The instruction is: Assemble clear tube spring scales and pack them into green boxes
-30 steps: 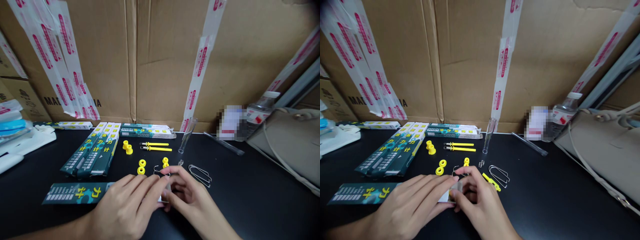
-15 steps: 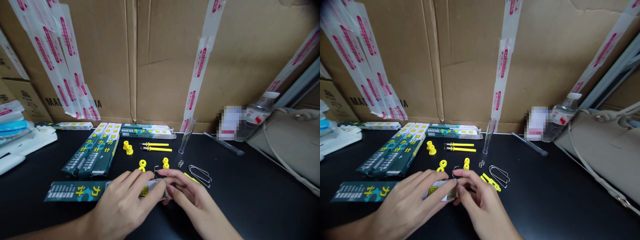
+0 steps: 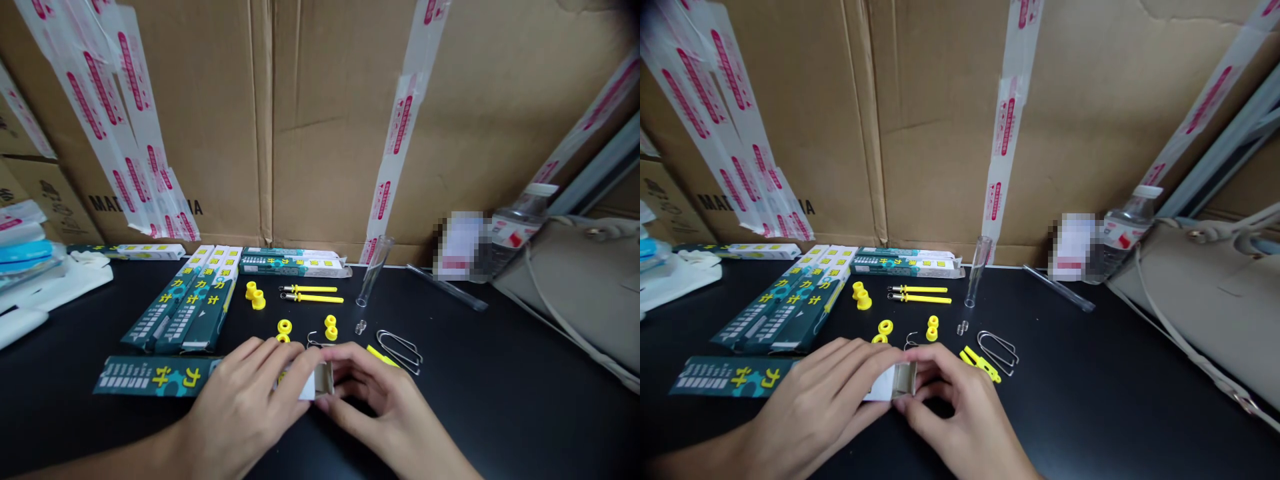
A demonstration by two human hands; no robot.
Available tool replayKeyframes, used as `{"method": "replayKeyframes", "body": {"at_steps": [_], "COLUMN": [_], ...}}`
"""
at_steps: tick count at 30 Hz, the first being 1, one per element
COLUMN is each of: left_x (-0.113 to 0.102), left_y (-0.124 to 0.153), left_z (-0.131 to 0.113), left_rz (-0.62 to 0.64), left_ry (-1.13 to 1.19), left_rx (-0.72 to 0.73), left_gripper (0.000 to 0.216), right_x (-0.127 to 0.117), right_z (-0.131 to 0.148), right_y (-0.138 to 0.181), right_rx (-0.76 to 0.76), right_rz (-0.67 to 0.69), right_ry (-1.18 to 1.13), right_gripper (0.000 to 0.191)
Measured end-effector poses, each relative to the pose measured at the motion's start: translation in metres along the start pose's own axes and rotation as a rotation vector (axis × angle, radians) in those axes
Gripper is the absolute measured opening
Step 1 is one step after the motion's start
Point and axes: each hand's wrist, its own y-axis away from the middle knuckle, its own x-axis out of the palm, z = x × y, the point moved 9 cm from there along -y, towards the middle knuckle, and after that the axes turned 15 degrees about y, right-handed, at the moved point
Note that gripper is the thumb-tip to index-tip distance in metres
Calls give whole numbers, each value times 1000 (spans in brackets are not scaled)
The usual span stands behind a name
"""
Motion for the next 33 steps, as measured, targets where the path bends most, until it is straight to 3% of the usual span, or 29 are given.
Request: {"method": "replayKeyframes", "body": {"at_steps": [7, 16, 27, 33], "left_x": [-1, -4, 2, 4], "left_y": [-1, -4, 2, 1], "left_z": [-2, -3, -1, -1], "left_rz": [-14, -32, 2, 26], "left_ry": [-23, -10, 38, 57], "left_rx": [28, 32, 20, 24], "left_gripper": [27, 28, 26, 23], "right_x": [-1, 5, 3, 2], "right_z": [-5, -3, -15, -6], "right_y": [-1, -2, -5, -4], "right_rx": [88, 153, 180, 87], "right_rz": [20, 108, 83, 61], "right_ry": [-109, -301, -237, -95], "right_gripper": [24, 36, 44, 31]}}
